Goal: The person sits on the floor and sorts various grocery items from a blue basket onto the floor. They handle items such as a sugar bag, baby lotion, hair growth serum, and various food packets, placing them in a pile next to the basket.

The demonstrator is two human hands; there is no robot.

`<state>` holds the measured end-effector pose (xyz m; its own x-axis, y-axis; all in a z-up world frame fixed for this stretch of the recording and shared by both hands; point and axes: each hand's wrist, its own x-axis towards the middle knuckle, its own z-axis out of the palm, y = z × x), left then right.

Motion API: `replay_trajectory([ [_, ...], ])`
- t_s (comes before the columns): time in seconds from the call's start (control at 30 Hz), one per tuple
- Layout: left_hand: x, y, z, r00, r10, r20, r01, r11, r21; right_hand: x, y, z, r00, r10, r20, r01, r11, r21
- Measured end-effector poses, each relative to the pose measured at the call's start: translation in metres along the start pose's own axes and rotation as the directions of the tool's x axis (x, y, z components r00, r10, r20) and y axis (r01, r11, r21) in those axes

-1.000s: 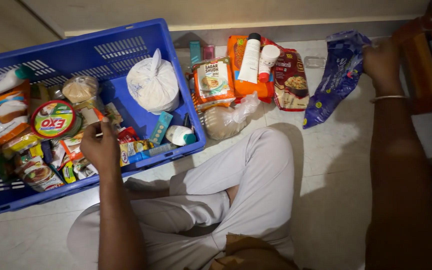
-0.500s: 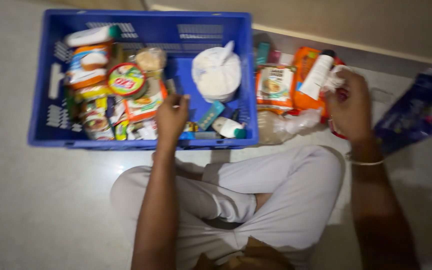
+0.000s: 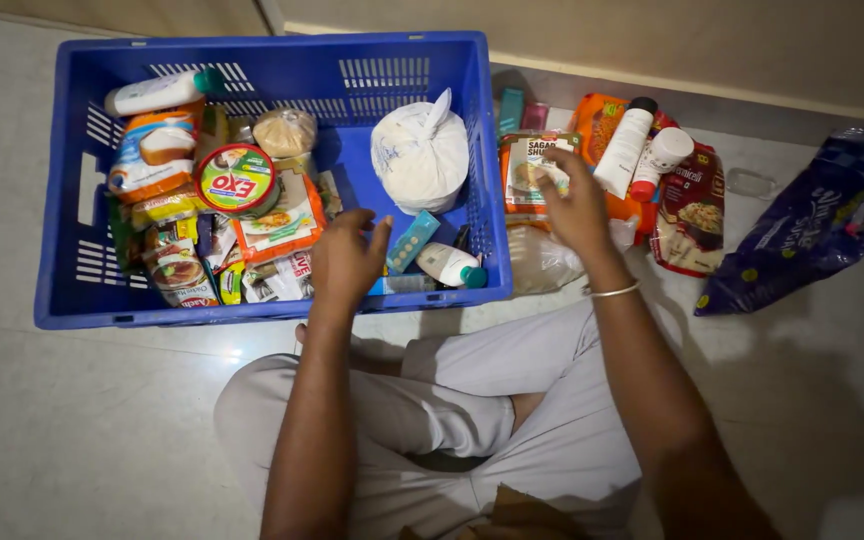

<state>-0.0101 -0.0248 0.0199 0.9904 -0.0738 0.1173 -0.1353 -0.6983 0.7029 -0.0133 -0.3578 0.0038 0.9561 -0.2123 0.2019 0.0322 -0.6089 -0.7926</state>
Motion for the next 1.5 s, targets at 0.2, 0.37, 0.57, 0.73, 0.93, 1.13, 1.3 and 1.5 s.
replay_trajectory([
  [0.2,-0.039,0.041,0.016,0.973,0.17,0.157,-0.191,0.973,0.129,0.015,0.046,0.009,0.966,0.019,0.26,0.104,0.888,-0.449],
  [0.37,-0.058,0.072,0.032,0.915,0.256,0.313,-0.332,0.917,0.22,0.043,0.084,0.075,0.835,-0.127,0.536,0.525,0.477,-0.705],
  [0.57,-0.055,0.072,0.037,0.923,0.261,0.285,-0.332,0.911,0.242,0.072,0.09,0.131,0.71,0.295,0.64,0.623,0.161,-0.766],
  [0.73,-0.057,0.068,0.04,0.918,0.248,0.309,-0.329,0.913,0.244,0.072,0.133,0.137,0.781,0.233,0.579,0.551,0.181,-0.815],
  [0.93,-0.055,0.068,0.039,0.915,0.226,0.336,-0.308,0.926,0.217,0.053,0.11,0.064,0.726,0.189,0.662,0.55,0.418,-0.723],
  [1.13,-0.055,0.07,0.038,0.912,0.258,0.319,-0.339,0.911,0.233,0.043,0.1,0.015,0.74,0.278,0.612,0.508,0.366,-0.78],
  [1.3,-0.054,0.07,0.038,0.913,0.272,0.303,-0.348,0.908,0.233,0.04,0.138,-0.022,0.76,0.293,0.58,0.461,0.386,-0.799],
  [1.5,-0.054,0.073,0.04,0.923,0.246,0.296,-0.325,0.911,0.253,0.046,0.164,-0.043,0.743,0.46,0.487,0.398,0.282,-0.873],
])
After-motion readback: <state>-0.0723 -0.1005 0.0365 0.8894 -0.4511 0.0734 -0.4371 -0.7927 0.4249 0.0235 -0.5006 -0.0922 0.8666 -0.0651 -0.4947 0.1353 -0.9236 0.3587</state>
